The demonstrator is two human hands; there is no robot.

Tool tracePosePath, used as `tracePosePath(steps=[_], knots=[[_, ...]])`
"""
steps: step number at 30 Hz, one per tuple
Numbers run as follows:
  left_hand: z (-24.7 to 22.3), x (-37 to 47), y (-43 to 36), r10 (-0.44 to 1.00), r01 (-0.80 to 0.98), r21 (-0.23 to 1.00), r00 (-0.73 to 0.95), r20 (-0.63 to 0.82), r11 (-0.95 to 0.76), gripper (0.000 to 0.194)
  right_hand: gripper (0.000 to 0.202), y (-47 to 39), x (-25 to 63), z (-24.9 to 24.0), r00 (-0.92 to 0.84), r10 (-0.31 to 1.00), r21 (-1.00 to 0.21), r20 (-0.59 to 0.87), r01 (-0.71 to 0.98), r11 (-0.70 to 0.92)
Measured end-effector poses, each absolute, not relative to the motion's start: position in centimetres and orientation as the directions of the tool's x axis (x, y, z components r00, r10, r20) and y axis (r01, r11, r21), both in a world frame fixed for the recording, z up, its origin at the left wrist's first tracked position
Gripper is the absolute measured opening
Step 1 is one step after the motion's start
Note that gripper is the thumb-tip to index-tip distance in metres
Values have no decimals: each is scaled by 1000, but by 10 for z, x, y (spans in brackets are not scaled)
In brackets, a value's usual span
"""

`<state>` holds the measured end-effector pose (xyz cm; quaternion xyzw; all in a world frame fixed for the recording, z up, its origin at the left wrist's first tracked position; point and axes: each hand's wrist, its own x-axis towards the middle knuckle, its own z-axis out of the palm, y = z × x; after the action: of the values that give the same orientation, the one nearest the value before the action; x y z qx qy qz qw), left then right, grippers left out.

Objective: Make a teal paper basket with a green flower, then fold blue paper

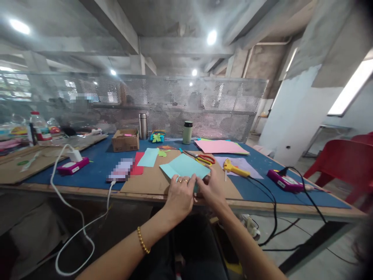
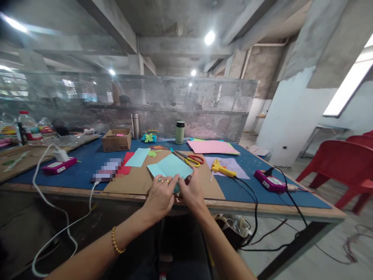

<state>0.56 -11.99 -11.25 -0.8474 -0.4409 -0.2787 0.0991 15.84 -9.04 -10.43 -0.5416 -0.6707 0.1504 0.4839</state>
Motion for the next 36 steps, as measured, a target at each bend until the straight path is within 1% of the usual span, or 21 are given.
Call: tracePosePath(steps=[2,4,5,6,7,8,9,11,13,14,16,17,19,22,25,27,28,29,31,34,36], knots=[[-115,-4,-121,678,794,67,469,565,-605,44,71,-106,162,-107,77,856,-774,512,473,420],[-115,-20,-121,653,765,58,506,563,-642,31,79,-115,175,-106,54,855,-793,516,406,454],[-115,-29,-120,641,745,62,525,560,-665,28,78,-117,185,-105,56,850,-789,524,408,460],[-116,-38,-120,631,722,77,541,557,-687,27,73,-116,194,-103,53,845,-775,532,433,461],[-116,-47,-119,622,699,101,550,558,-708,28,64,-113,204,-101,50,837,-741,545,496,453],[-118,-56,-117,613,669,136,557,561,-731,31,56,-107,213,-100,26,820,-673,572,585,452],[-119,-64,-114,604,632,178,561,567,-754,34,52,-101,220,-98,-38,791,-570,611,672,472],[-124,-78,-107,569,534,257,573,590,-805,37,52,-84,228,-97,-211,693,-308,690,780,544],[-127,-89,-99,543,453,313,588,599,-835,36,51,-68,226,-97,-377,598,-72,708,804,591],[-128,-94,-95,537,432,326,592,601,-841,36,49,-60,223,-97,-435,570,11,697,801,598],[-126,-102,-87,532,437,313,593,605,-843,34,42,-46,215,-99,-512,551,112,659,791,601],[-125,-106,-83,528,455,287,595,607,-843,34,39,-41,211,-99,-536,550,136,641,784,605],[-119,-112,-76,527,516,212,600,601,-830,37,33,-33,205,-101,-565,550,144,615,766,626],[-107,-118,-71,582,647,90,606,543,-757,43,31,-32,197,-102,-599,557,86,575,722,687],[-96,-119,-79,698,793,-51,564,442,-608,50,30,-45,188,-102,-626,600,16,498,698,716],[-91,-116,-93,773,865,-123,491,402,-486,44,27,-58,181,-101,-659,622,29,423,696,717],[-90,-113,-101,791,879,-143,473,387,-456,40,26,-65,178,-102,-686,615,66,388,686,724],[-89,-110,-109,797,874,-159,484,361,-459,40,26,-72,175,-103,-699,610,104,373,685,721],[-90,-103,-124,762,810,-167,585,278,-562,49,30,-83,169,-106,-694,587,172,416,695,699],[-94,-97,-132,783,807,-93,589,202,-583,59,32,-97,162,-111,-689,543,269,479,705,657],[-97,-98,-129,790,812,-41,577,207,-583,63,30,-106,159,-110,-704,514,324,491,695,642]])
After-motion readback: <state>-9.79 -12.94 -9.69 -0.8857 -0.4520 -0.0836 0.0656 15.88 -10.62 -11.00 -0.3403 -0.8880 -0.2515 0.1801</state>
